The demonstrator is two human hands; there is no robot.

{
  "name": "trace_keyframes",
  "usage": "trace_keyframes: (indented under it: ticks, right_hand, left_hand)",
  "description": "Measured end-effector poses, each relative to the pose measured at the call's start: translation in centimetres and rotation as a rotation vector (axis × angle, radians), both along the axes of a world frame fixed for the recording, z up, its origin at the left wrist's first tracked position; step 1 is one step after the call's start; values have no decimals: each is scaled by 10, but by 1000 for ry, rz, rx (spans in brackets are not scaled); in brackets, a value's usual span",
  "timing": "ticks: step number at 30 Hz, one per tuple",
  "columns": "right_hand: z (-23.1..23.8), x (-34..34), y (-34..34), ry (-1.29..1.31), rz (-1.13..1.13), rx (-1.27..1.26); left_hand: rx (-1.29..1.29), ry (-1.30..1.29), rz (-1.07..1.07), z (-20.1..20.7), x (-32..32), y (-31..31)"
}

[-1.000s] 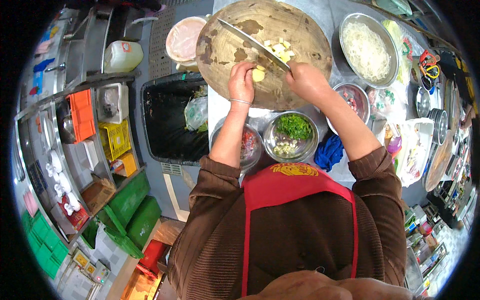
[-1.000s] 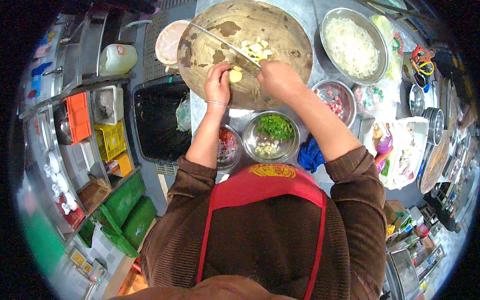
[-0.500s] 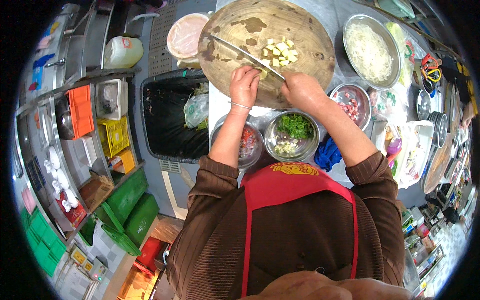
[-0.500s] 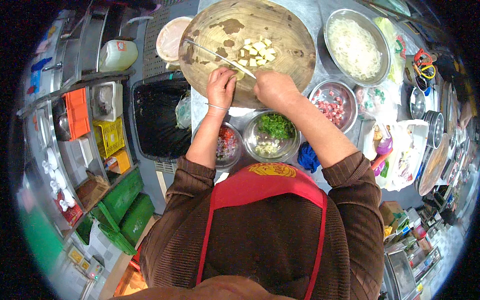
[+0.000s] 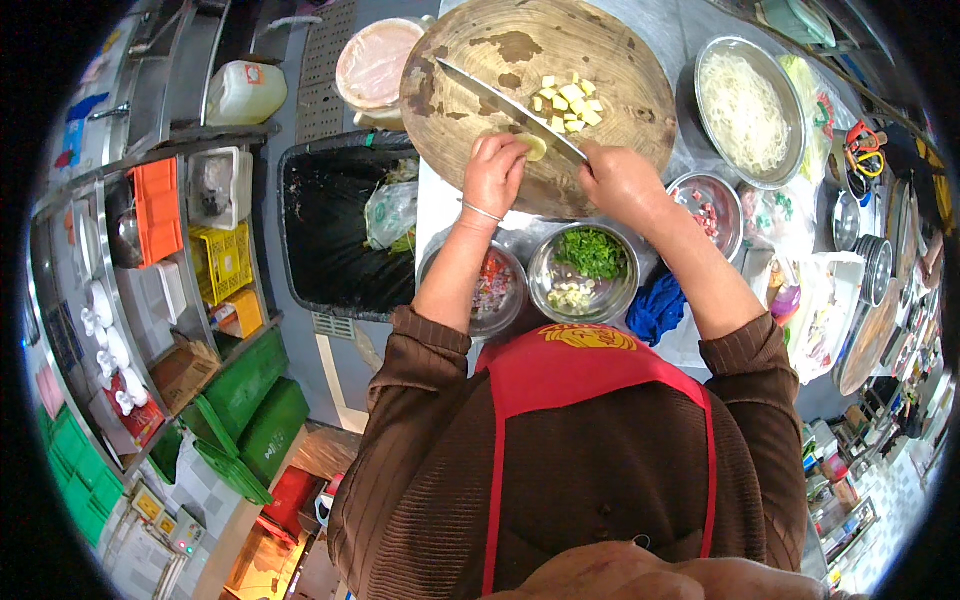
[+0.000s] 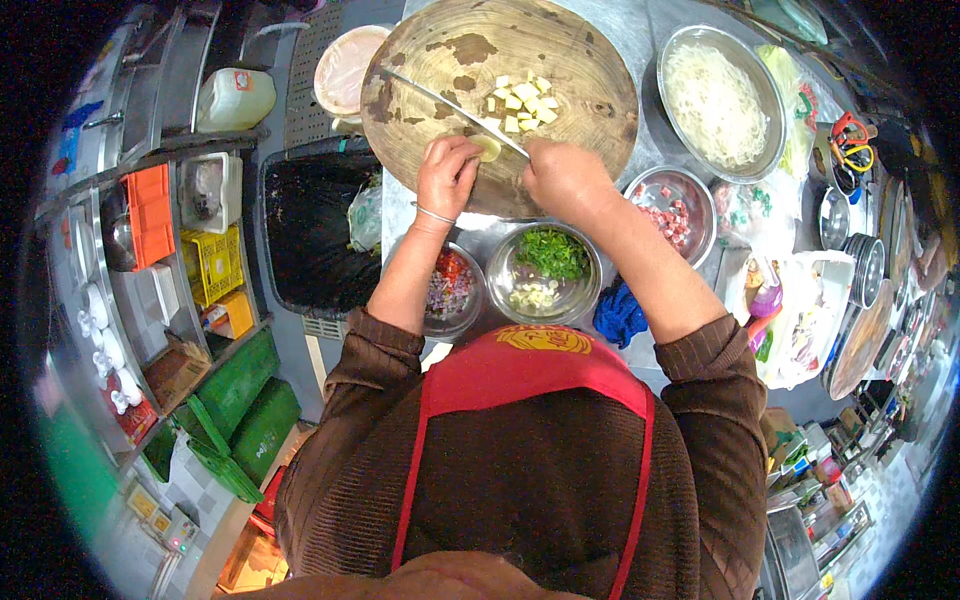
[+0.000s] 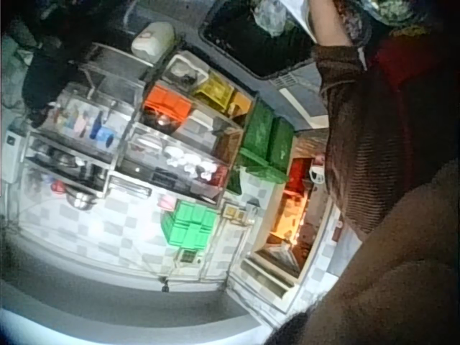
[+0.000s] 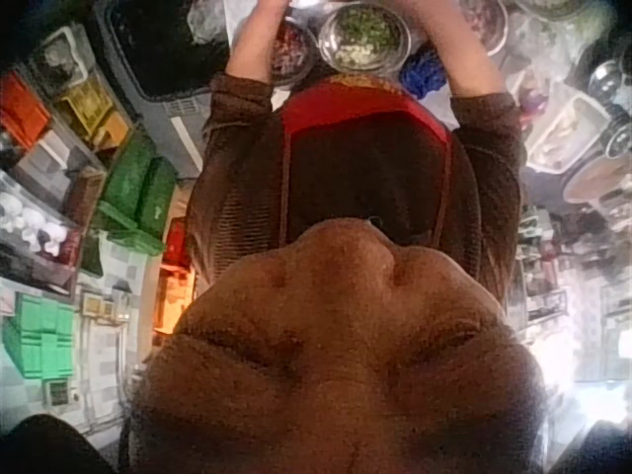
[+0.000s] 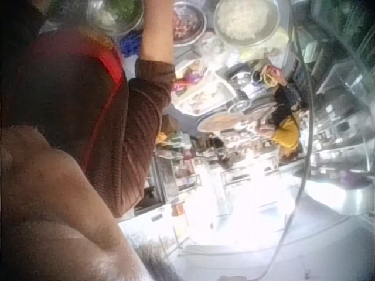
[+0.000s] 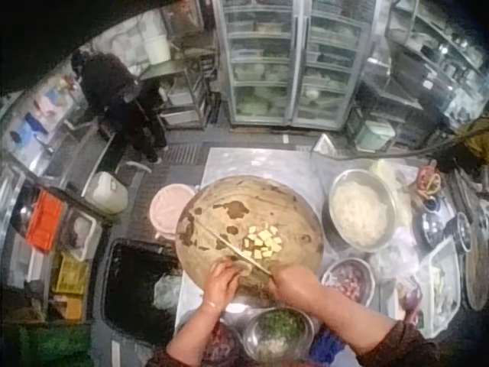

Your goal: The person unpacks bean sprouts from a plastic bag and places them on a cutting board. They then peel and chop a potato into small cubes, transfer the cubes into a metal bowl, and rinse them under running water. The person also washes a metal strainer and rinses their hands.

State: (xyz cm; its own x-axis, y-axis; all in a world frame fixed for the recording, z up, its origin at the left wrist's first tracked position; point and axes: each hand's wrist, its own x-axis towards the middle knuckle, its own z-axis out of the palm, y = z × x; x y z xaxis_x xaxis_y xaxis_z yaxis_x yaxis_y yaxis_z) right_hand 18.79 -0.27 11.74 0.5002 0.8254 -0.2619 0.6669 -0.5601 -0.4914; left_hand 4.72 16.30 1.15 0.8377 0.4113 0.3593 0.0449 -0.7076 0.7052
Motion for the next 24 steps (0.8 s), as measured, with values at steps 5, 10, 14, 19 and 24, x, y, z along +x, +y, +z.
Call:
trace_keyframes:
  ticks: [5,10,14,19,24]
  right_hand:
    - [1,-5,-1,23,59,-8]
    - [1,6,1,-1,158,-11]
    - [-1,11,6,-3,193,-42]
    - [-16,2,20,33,123,-37]
    - [-18,1,6,36,103,76]
  left_hand:
    - [9,-15,36,-3,-1,-3]
    - [26,-60,52,-2,-1,-3]
    - [14,-28,73,-4,-3,-5]
    - [8,-31,70,-5,-4,-4]
    - [21,19,31,1,-1,-2]
